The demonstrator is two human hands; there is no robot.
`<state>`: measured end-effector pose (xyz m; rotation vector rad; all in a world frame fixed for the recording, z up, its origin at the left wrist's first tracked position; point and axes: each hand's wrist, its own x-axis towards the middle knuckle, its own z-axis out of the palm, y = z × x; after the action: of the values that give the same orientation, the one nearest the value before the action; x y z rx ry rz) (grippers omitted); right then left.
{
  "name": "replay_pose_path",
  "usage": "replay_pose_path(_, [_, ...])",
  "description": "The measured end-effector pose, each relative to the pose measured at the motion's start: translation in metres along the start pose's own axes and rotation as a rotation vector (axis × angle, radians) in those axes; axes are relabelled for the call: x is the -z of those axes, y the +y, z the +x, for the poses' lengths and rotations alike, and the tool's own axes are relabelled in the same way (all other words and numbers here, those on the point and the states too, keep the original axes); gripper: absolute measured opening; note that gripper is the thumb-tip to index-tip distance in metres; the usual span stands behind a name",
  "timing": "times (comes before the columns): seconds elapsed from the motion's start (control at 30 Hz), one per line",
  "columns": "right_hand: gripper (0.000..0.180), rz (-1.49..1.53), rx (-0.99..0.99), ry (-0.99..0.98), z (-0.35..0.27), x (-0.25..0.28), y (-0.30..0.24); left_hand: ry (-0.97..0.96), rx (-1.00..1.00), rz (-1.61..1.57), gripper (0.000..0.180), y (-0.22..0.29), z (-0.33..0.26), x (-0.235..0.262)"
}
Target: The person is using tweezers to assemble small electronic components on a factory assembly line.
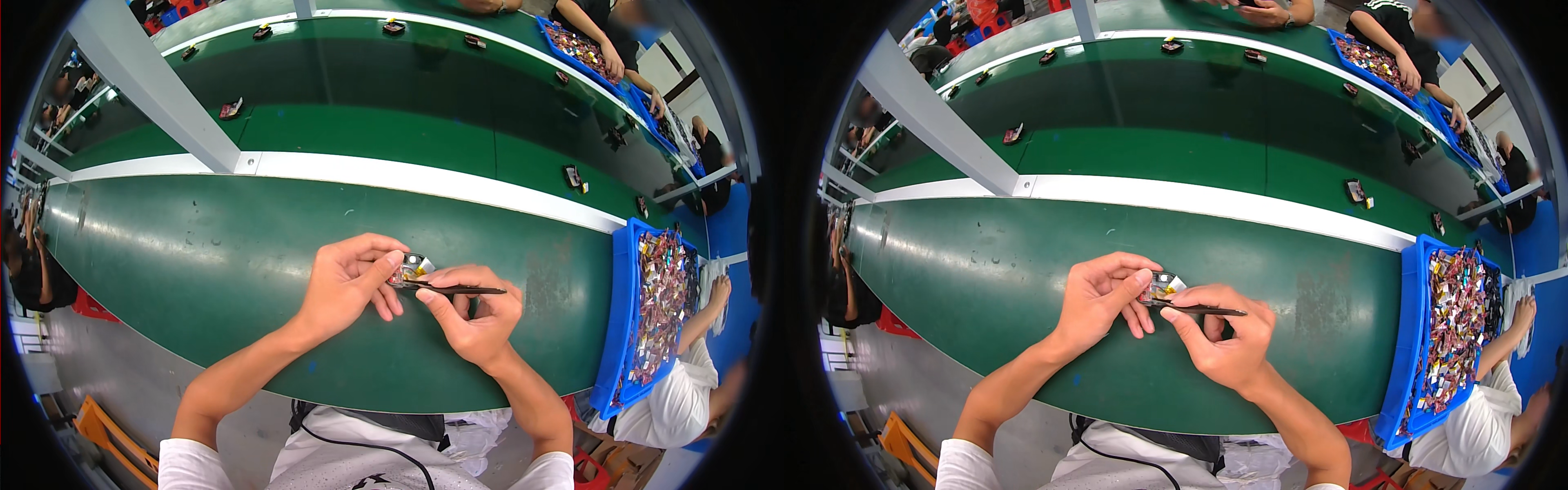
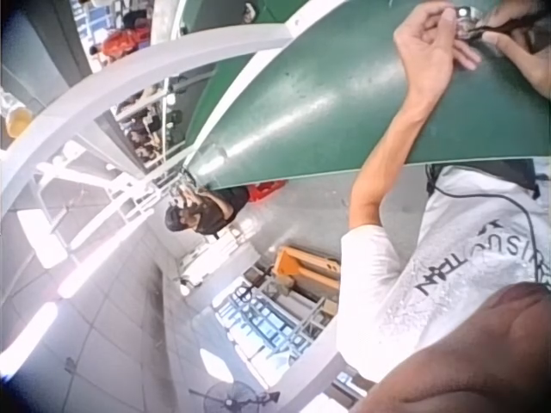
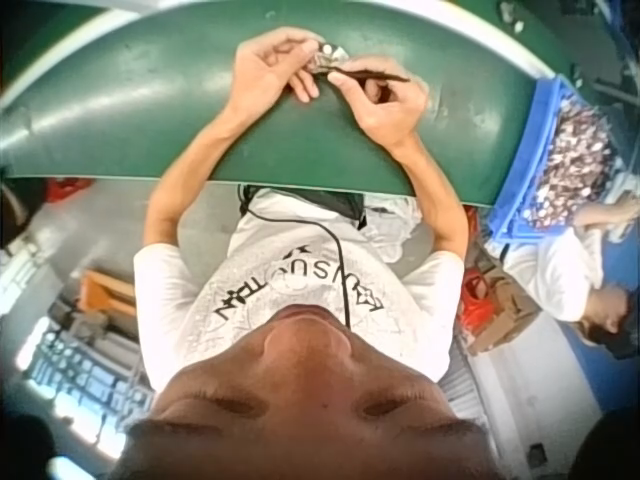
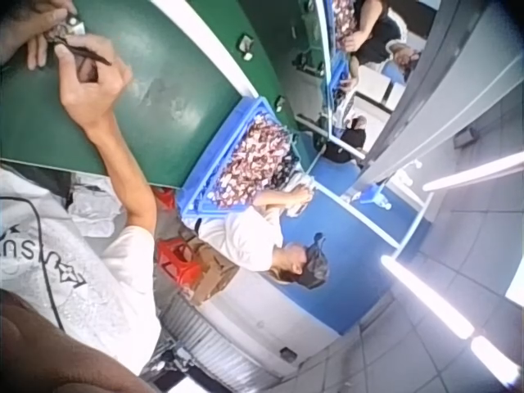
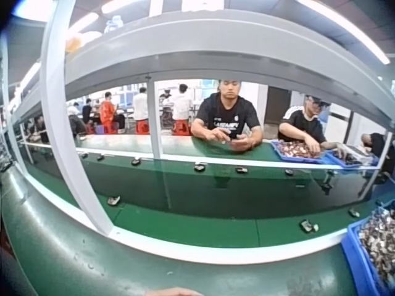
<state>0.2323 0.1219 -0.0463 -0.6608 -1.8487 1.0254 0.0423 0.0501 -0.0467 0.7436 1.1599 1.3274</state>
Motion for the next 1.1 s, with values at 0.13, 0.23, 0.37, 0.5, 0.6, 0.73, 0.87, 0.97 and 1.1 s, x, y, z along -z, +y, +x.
replay_pose_path(0.13, [0.019, -0.01, 0.061, -0.007, 0.0003, -0.0012, 0.0, 0.0, 0.002, 0.001, 0.024, -0.0001, 0.0001, 0.0001])
replay_pose_path(0.23, [0.019, -0.014, 0.071, -0.005, 0.0005, -0.0013, 0.0, 0.004, -0.004, 0.001, 0.024, 0.0006, -0.0002, -0.0001])
replay_pose_path(0.37, [0.018, -0.022, 0.085, -0.005, 0.0005, -0.0016, -0.0002, 0.013, -0.008, 0.01, 0.024, 0.0014, -0.0005, -0.0004])
replay_pose_path(0.5, [0.018, -0.021, 0.088, -0.003, 0.0, -0.0021, 0.0011, 0.011, -0.005, 0.004, 0.023, 0.0018, -0.0001, -0.0014])
replay_pose_path(0.6, [0.017, -0.022, 0.084, -0.004, -0.0001, -0.0023, 0.001, 0.012, -0.001, 0.008, 0.023, 0.0017, -0.0008, -0.0019])
replay_pose_path(0.73, [0.017, -0.026, 0.086, -0.011, -0.0003, -0.0007, 0.0014, 0.01, -0.019, 0.016, 0.023, 0.0008, -0.0005, -0.0019])
replay_pose_path(0.87, [0.016, -0.037, 0.074, -0.013, 0.0003, -0.0012, -0.0027, 0.007, -0.014, 0.007, 0.022, 0.0017, -0.0007, -0.002])
replay_pose_path(0.97, [0.016, -0.032, 0.121, -0.071, 0.0021, -0.0004, -0.0053, 0.004, 0.044, 0.039, 0.022, 0.0045, -0.0007, 0.0006])
replay_pose_path(1.1, [0.017, -0.058, 0.186, -0.078, 0.0029, -0.0021, -0.0039, -0.002, 0.069, 0.069, 0.023, 0.0045, 0.0, 0.0006])
